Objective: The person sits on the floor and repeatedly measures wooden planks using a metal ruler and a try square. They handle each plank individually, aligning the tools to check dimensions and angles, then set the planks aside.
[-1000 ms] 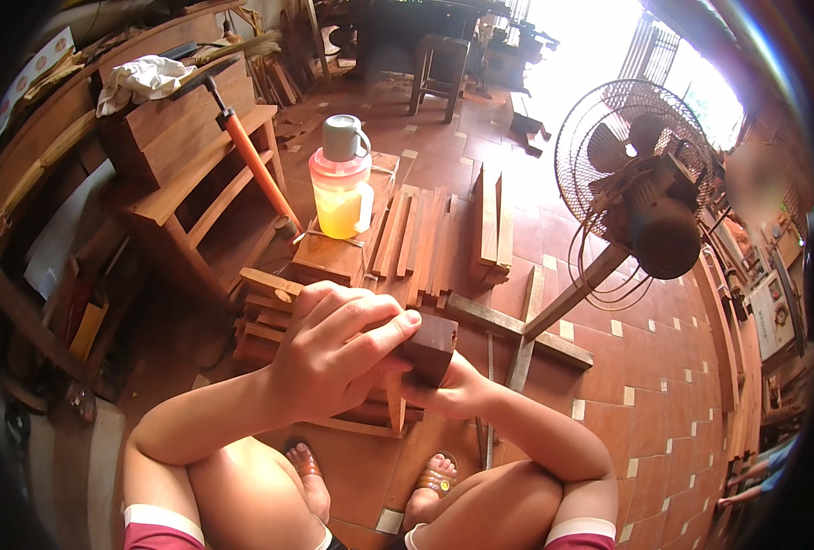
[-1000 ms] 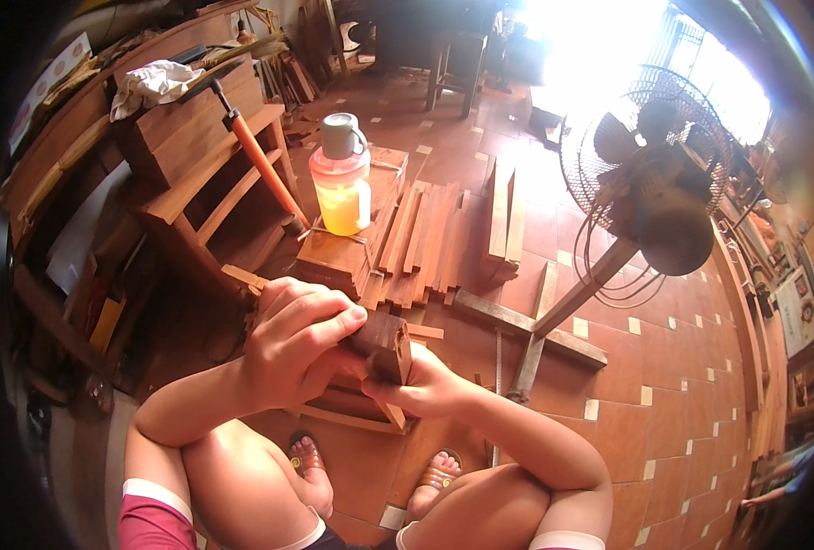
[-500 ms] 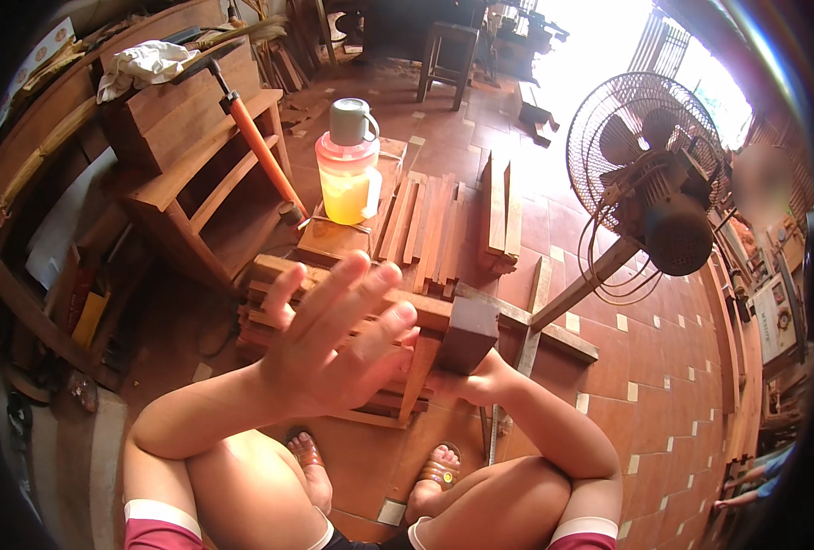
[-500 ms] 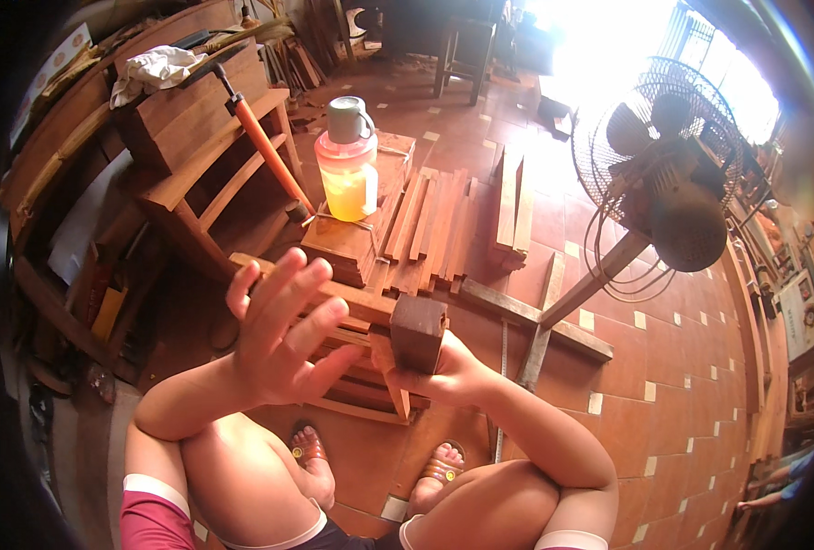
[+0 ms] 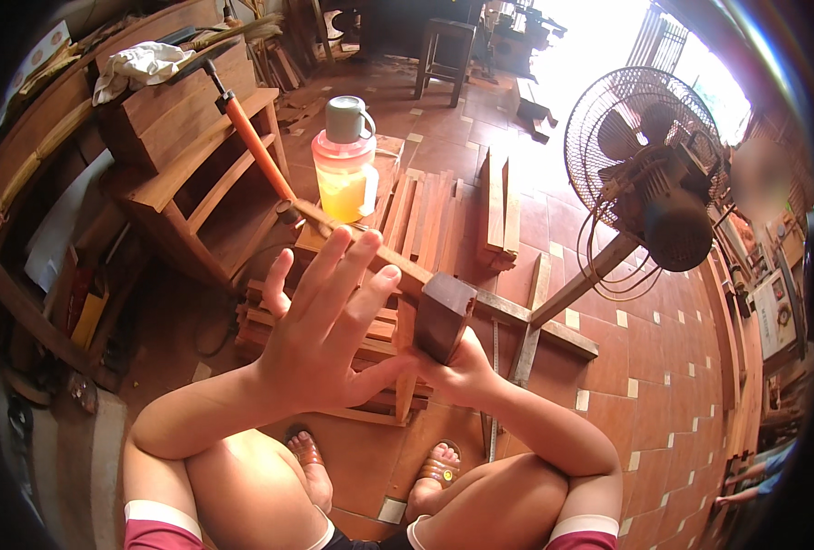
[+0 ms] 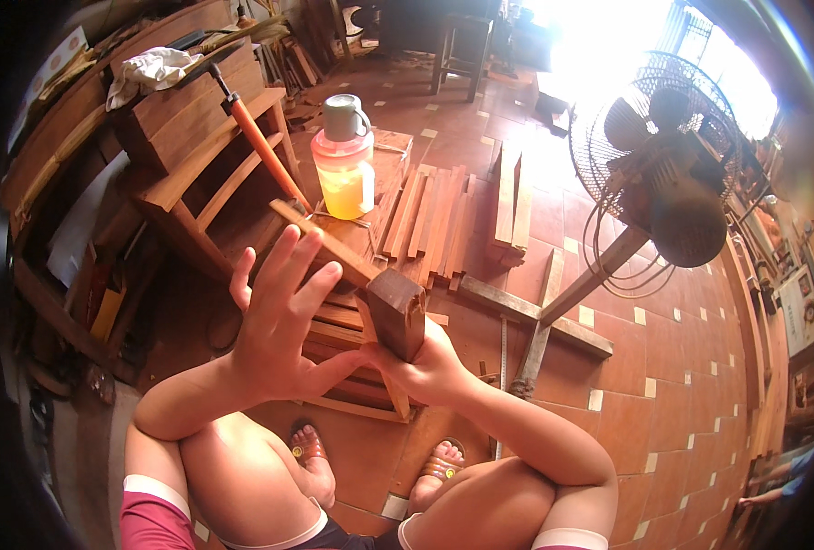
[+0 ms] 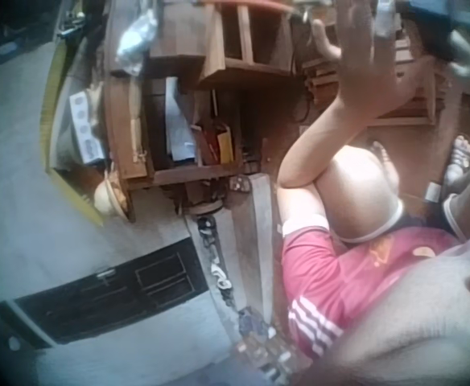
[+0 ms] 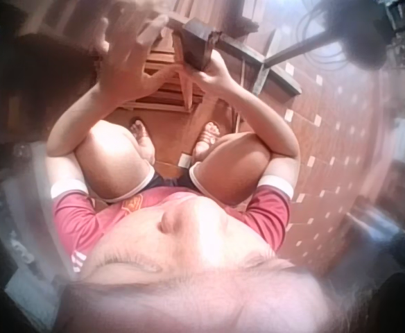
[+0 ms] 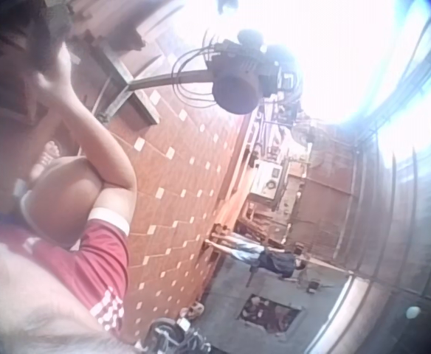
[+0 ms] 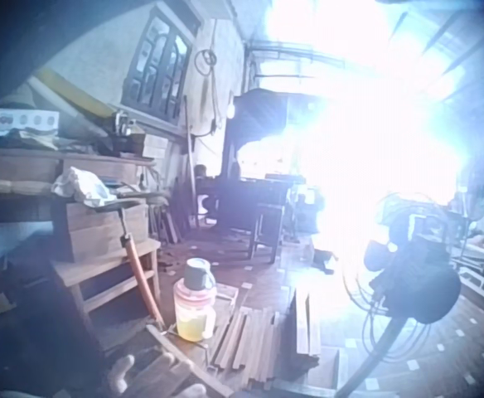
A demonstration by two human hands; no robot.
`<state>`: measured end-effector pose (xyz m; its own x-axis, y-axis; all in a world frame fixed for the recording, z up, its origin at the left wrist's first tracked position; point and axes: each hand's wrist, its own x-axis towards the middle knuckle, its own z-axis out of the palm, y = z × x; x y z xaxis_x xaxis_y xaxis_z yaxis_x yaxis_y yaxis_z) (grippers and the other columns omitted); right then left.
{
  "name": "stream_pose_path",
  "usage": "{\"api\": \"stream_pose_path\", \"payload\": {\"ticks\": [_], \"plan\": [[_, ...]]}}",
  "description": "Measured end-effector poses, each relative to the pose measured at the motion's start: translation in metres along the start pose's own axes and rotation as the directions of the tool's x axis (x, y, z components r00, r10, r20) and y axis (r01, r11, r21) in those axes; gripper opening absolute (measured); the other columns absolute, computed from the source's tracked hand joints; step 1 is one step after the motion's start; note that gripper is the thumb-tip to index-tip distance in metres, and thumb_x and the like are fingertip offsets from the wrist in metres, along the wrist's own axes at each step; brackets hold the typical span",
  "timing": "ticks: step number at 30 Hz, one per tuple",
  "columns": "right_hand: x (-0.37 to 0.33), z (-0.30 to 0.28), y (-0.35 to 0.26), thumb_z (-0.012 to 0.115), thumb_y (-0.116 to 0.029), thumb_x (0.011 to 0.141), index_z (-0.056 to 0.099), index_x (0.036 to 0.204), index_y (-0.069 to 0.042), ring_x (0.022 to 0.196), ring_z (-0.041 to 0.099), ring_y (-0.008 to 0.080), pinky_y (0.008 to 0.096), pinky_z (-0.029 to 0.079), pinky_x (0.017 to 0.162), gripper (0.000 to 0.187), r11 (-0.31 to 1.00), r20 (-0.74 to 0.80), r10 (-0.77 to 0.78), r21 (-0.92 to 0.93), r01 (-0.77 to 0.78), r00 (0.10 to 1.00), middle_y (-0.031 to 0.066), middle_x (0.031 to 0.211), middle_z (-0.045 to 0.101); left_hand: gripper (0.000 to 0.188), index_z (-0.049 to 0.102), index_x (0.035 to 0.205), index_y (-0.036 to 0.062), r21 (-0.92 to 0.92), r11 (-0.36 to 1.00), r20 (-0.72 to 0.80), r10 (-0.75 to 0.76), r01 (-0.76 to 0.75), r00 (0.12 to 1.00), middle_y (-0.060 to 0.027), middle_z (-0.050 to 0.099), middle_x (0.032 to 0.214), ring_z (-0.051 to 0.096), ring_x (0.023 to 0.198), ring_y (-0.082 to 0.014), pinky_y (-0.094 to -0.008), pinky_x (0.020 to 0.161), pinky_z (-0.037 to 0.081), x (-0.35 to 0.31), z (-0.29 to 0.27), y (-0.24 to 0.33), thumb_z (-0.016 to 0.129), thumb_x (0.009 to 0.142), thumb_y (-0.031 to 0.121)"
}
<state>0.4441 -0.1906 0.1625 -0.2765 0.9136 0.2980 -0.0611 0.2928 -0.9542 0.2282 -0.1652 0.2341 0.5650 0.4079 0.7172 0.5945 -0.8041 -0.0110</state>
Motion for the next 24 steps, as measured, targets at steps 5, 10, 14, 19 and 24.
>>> {"api": "stream_pose_path", "payload": {"ticks": [5, 10, 14, 19, 24], "plan": [[0.001, 0.001, -0.002, 0.072, -0.014, 0.091, 0.058, 0.102, -0.003, 0.077, 0.054, 0.0123, 0.0305, 0.048, 0.068, 0.021, 0.981, -0.177, 0.165, -0.074, -0.18, 0.97, 0.0035, 0.087, 0.06, 0.071, 0.048, 0.131, 0.0018, -0.296, 0.952, -0.037, -0.093, 0.078, 0.995, -0.0201, 0.052, 0.128, 0.053, 0.116, -0.0323, -0.0491, 0.103, 0.032, -0.003, 0.006, -0.001, 0.08, 0.08, 0.039], [-0.001, 0.005, 0.008, 0.076, -0.014, 0.087, 0.051, 0.118, -0.002, 0.087, 0.057, 0.0166, 0.0318, 0.05, 0.072, 0.042, 0.963, -0.248, 0.105, -0.215, -0.16, 0.963, 0.0071, 0.102, 0.061, 0.078, 0.045, 0.133, -0.0006, -0.562, 0.727, 0.327, -0.244, 0.395, 0.913, -0.0203, 0.053, 0.127, 0.054, 0.115, -0.0312, -0.0424, 0.098, 0.043, -0.014, 0.033, -0.001, 0.084, 0.078, 0.038], [0.007, 0.027, -0.009, 0.076, -0.013, 0.083, 0.04, 0.134, 0.0, 0.103, 0.063, 0.0235, 0.0369, 0.053, 0.086, 0.064, 0.963, -0.189, -0.089, -0.267, 0.036, 0.978, 0.0143, 0.116, 0.06, 0.076, 0.05, 0.13, 0.0022, -0.671, 0.543, 0.423, -0.278, 0.504, 0.863, -0.0114, 0.058, 0.121, 0.057, 0.111, -0.0195, -0.0348, 0.096, 0.047, -0.003, 0.036, 0.006, 0.089, 0.073, 0.033], [0.002, 0.042, 0.004, 0.087, -0.025, 0.073, 0.031, 0.142, 0.003, 0.122, 0.057, 0.0353, 0.0442, 0.049, 0.099, 0.094, 0.886, -0.168, -0.029, -0.46, -0.053, 0.985, 0.0239, 0.131, 0.053, 0.06, 0.06, 0.117, 0.0016, -0.738, 0.463, 0.374, -0.323, 0.49, 0.869, -0.0063, 0.067, 0.101, 0.064, 0.093, -0.0164, -0.0329, 0.09, 0.049, -0.004, 0.039, -0.009, 0.089, 0.073, 0.031], [-0.005, 0.032, 0.018, 0.091, -0.036, 0.071, 0.026, 0.149, 0.001, 0.126, 0.054, 0.0331, 0.0419, 0.045, 0.106, 0.108, 0.912, -0.027, 0.22, -0.348, -0.216, 0.975, 0.0236, 0.137, 0.049, 0.062, 0.056, 0.127, 0.0022, -0.787, -0.147, 0.614, -0.085, 0.599, 0.785, -0.0048, 0.066, 0.114, 0.061, 0.112, -0.0144, -0.037, 0.099, 0.05, -0.024, 0.047, -0.056, 0.088, 0.074, 0.007]]}}
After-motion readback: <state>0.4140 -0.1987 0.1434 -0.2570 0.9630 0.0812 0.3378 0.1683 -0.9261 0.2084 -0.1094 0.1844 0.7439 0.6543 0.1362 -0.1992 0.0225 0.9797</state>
